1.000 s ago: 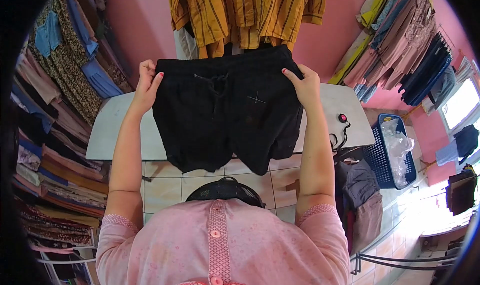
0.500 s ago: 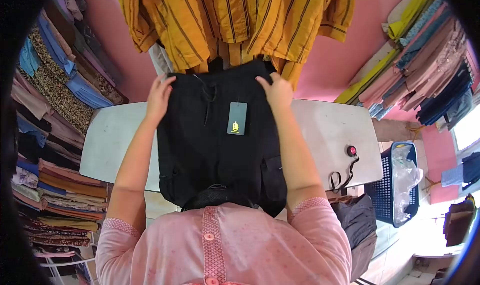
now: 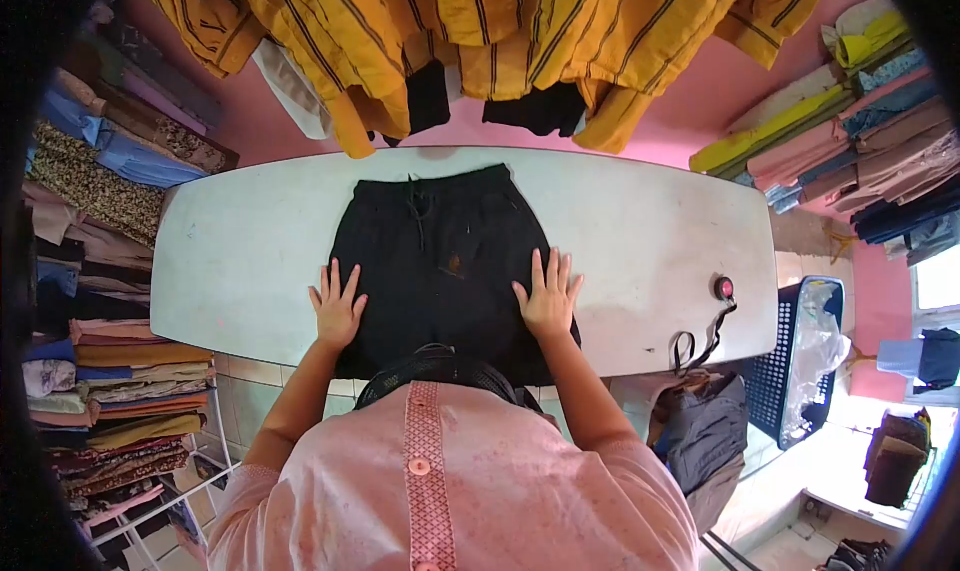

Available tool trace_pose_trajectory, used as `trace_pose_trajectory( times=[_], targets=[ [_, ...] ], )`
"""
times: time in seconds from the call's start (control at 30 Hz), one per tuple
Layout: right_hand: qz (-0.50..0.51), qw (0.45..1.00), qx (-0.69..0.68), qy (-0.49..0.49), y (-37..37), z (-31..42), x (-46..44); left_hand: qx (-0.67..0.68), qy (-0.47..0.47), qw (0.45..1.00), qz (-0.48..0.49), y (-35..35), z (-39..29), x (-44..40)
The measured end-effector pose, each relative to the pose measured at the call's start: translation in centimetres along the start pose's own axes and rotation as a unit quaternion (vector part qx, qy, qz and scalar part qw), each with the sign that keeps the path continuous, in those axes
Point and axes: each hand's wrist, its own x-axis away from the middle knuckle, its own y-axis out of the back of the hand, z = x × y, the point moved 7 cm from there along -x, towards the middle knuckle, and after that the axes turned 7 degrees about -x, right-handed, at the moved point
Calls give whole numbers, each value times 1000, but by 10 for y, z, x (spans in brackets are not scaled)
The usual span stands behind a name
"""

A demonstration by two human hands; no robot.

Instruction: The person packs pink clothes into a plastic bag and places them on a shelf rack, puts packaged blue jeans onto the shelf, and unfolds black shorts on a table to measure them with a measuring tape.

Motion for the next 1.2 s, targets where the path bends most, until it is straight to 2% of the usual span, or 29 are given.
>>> trace_pose_trajectory(
  times=[0.1,0.23,0.4,0.47,0.83,0.93,1.03,1.07,1.1,1.13,1.17,1.2],
  targets=[
    [-22,1000,6,20,-1,2,-28,-3,-3,1000,-4,-2,7,-26],
    [-1,1000,12,19,-8,-4,-51,-2,-2,1000,1,-7,16,-46],
    [-23,998,51,-16,13,5,-15,-1,9,999,-43,19,5,-22],
    [4,998,52,-31,1,-7,4,-7,5,1000,-19,5,11,-7],
    [-35,999,33,-10,13,-7,-3,-16,15,1000,-7,0,16,-9],
    [-28,978,-195,73,19,-48,-15,-27,14,1000,-2,-8,17,-10],
    [-198,961,-178,-79,47,-176,-17,-38,7,999,-9,-13,19,-11],
    [-351,926,-103,-94,88,-198,-1,-47,9,999,0,-14,20,-11],
    [-390,891,-51,-225,99,-248,14,-58,11,998,-3,-12,18,-11],
    [-392,882,82,-249,114,-282,24,-69,17,997,-7,-9,17,-10],
    [-338,880,78,-324,130,-308,36,-71,21,997,-6,-5,16,-9],
    [-242,873,135,-402,119,-360,38,-73,29,997,-5,-1,14,-9]
  ],
)
